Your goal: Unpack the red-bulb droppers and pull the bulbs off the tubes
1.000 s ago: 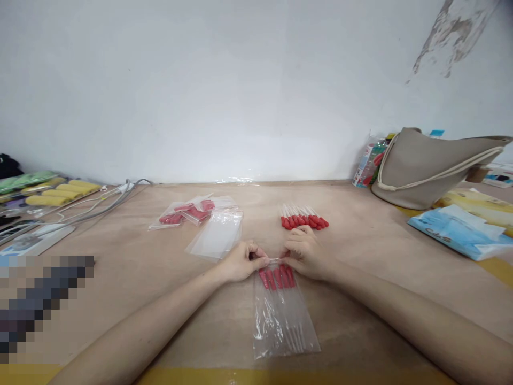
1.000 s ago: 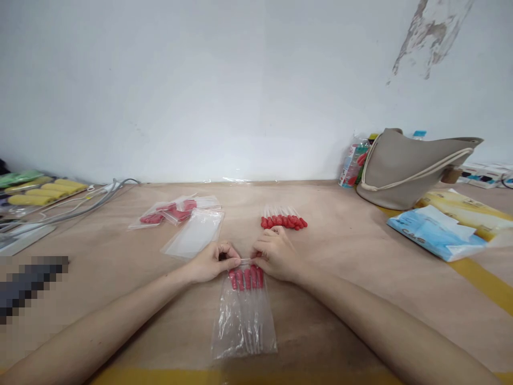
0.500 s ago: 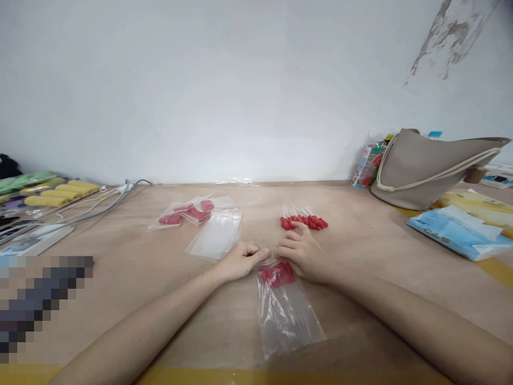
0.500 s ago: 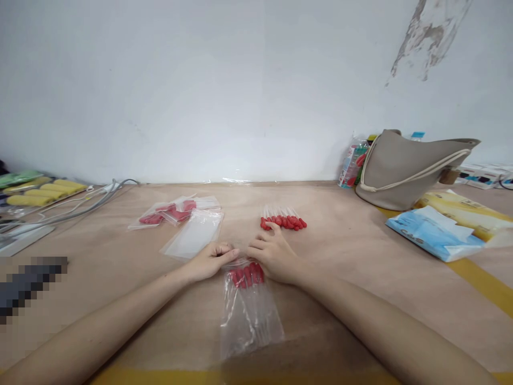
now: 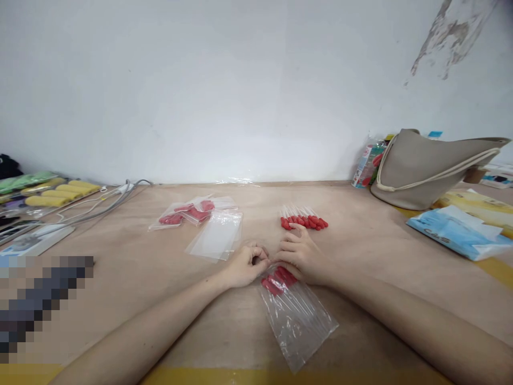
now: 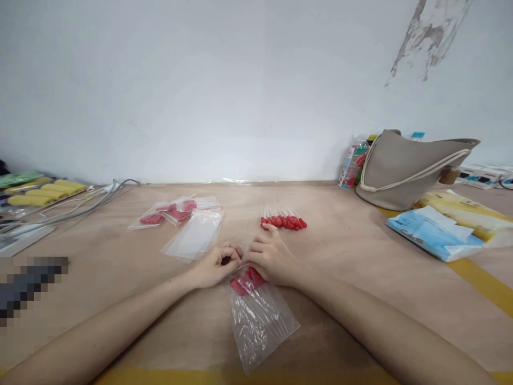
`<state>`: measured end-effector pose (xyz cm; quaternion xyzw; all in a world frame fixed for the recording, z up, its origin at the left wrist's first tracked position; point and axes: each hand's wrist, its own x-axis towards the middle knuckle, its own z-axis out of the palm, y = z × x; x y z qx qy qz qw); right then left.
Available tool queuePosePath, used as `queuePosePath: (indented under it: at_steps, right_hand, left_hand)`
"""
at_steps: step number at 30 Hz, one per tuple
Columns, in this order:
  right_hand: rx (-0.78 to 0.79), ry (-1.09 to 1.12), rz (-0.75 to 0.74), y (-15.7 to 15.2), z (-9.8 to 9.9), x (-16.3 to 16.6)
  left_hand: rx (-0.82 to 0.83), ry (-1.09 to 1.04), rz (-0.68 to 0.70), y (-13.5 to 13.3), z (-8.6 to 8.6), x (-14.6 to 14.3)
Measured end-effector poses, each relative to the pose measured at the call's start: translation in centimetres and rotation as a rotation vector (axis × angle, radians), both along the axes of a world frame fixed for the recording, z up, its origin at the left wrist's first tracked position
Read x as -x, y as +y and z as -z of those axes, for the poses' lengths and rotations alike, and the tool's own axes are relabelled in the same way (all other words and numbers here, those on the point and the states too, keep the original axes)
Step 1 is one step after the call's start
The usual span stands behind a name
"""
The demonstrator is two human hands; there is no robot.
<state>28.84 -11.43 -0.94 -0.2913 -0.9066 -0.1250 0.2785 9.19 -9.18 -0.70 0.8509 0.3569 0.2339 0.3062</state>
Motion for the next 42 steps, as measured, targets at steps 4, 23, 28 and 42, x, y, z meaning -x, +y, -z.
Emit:
queuePosePath:
  at_steps: [4, 23, 28, 42]
  right_hand:
    - [0.018, 0.011, 0.03, -0.1, 0.5, 0.4]
    - [0.361, 0.076, -0.066, -1.8, -1.6, 0.2]
    - [0.499, 0.085, 0.139, -3.3, -2.2, -0.1]
    - [0.41, 0.07, 0.153, -0.7, 0.0, -3.9]
  left_hand:
    - [-0.077, -0.027, 0.028, -0.4, -0.1, 0.1]
    - [-0.056, -0.041, -0.091, 0.1, 0.5, 0.2]
    - [-0.067, -0.084, -0.292, 0.1, 0.7, 0.1]
    - [-0.161, -0.027, -0.101, 0.2, 0.7, 2.4]
